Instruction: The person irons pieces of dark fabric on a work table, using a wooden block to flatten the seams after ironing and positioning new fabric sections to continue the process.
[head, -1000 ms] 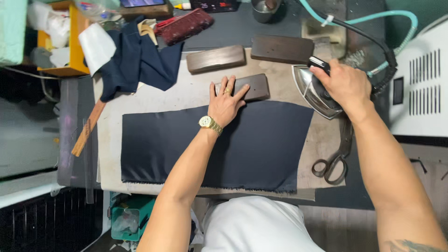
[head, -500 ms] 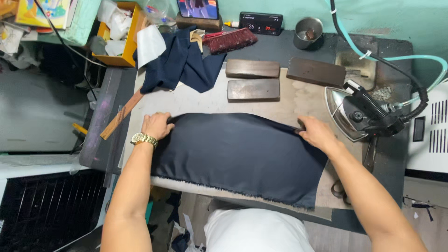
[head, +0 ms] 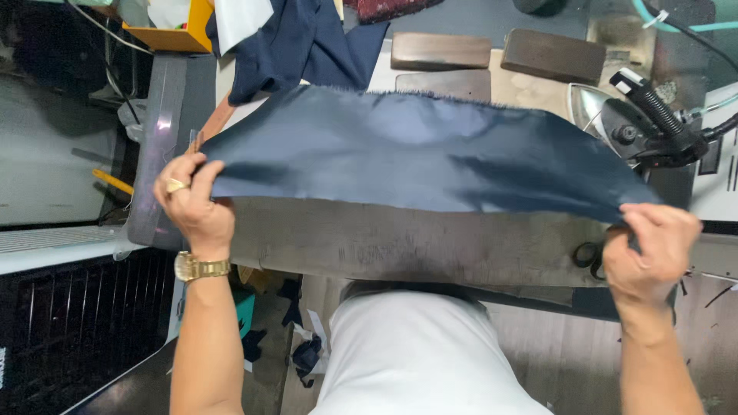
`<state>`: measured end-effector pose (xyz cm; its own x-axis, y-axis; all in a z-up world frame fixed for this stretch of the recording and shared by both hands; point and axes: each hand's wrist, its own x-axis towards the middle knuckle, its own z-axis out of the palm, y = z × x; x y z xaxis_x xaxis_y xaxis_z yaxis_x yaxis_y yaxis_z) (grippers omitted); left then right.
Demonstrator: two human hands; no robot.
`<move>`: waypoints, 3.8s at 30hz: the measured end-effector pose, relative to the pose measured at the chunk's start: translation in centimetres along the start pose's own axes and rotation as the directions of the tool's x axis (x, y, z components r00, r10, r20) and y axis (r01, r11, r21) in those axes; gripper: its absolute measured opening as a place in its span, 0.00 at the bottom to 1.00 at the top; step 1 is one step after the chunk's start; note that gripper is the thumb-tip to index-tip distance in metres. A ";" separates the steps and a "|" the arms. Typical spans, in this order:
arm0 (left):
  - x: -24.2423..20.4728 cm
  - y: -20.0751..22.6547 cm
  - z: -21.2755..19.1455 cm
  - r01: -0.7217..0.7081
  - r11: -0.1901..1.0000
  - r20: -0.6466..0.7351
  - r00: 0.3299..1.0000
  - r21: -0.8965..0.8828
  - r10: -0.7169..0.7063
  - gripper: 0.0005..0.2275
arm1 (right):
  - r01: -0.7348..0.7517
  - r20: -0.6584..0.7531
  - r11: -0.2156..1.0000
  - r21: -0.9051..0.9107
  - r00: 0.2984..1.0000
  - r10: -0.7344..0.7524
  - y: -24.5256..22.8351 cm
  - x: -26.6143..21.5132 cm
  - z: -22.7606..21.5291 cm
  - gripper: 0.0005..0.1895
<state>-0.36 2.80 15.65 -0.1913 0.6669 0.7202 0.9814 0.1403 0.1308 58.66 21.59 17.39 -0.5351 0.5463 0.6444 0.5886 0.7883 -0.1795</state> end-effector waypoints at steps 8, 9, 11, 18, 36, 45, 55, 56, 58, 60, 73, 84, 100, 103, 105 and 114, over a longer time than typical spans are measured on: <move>-13.5 -2.2 5.5 0.250 0.966 0.346 0.902 0.067 -0.258 0.24 | -0.256 0.250 0.965 -0.050 0.933 0.260 -3.0 -12.5 8.5 0.13; -14.3 -2.4 5.5 0.246 0.968 0.356 0.900 0.059 -0.250 0.24 | -0.266 0.254 0.962 -0.058 0.928 0.272 -3.3 -13.9 9.0 0.13; -15.8 -2.8 5.4 0.245 0.965 0.434 0.863 0.092 -0.261 0.26 | -0.302 0.332 0.952 -0.051 0.894 0.302 -3.6 -16.4 9.9 0.11; -15.1 -0.7 4.1 0.312 0.942 0.495 0.803 0.125 -0.332 0.23 | -0.276 0.389 0.959 -0.063 0.878 0.279 -5.0 -15.3 7.7 0.12; 8.2 22.3 32.8 -0.191 0.976 0.749 0.631 -0.102 0.202 0.37 | -0.253 0.482 0.922 -0.294 0.794 0.372 20.9 4.8 8.4 0.27; 1.1 26.1 19.9 -0.093 0.979 0.614 0.767 -0.183 0.187 0.27 | -0.825 0.716 0.565 -0.009 0.390 0.579 22.4 9.4 10.5 0.19; -8.5 6.3 8.8 0.396 0.874 0.373 0.794 0.282 -0.480 0.23 | -0.805 0.801 0.586 -0.092 0.289 0.524 0.6 16.5 11.9 0.16; -10.3 2.7 8.5 0.477 0.796 0.318 0.740 0.373 -0.593 0.24 | -0.777 0.832 0.617 -0.123 0.258 0.490 -2.1 17.0 12.9 0.17; -13.2 -1.2 5.5 0.491 0.782 0.309 0.729 0.384 -0.610 0.26 | -0.678 0.820 0.724 -0.125 0.340 0.460 -9.7 17.9 13.7 0.21; -15.6 -3.7 3.3 0.503 0.768 0.306 0.716 0.397 -0.627 0.28 | -0.569 0.812 0.811 -0.136 0.406 0.420 -16.1 18.3 16.0 0.25; -19.8 -5.3 0.4 0.502 0.832 0.212 0.809 0.237 -0.549 0.27 | -0.111 0.825 0.993 -0.028 0.558 0.085 -34.8 21.6 34.4 0.31; -22.3 -6.1 1.3 0.564 0.826 -0.029 0.825 -0.018 -0.564 0.28 | -0.166 0.869 0.985 0.041 0.492 0.047 -36.6 22.3 35.3 0.32; -22.0 -6.1 1.6 0.688 0.679 -0.035 0.695 -0.255 -0.718 0.29 | 0.019 0.793 0.999 0.039 0.608 -0.043 -40.8 19.3 33.9 0.30; -22.3 -6.2 2.0 0.668 0.714 -0.057 0.721 -0.210 -0.691 0.28 | -0.151 0.799 0.987 -0.060 0.585 0.138 -37.8 21.4 37.3 0.33; -22.2 -6.2 2.0 0.657 0.731 -0.062 0.735 -0.186 -0.676 0.27 | -0.214 0.774 0.973 -0.089 0.600 0.203 -35.4 22.2 39.0 0.33; -22.9 -6.3 2.3 0.617 0.783 -0.050 0.782 -0.082 -0.621 0.28 | -0.289 0.776 0.956 -0.049 0.592 0.219 -30.2 24.1 37.1 0.33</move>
<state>-2.16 -11.65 -3.27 -0.7587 0.3974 0.5162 0.6514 0.4610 0.6025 5.49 21.41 10.77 -0.6577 0.7157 -0.2349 0.7475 0.5814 -0.3214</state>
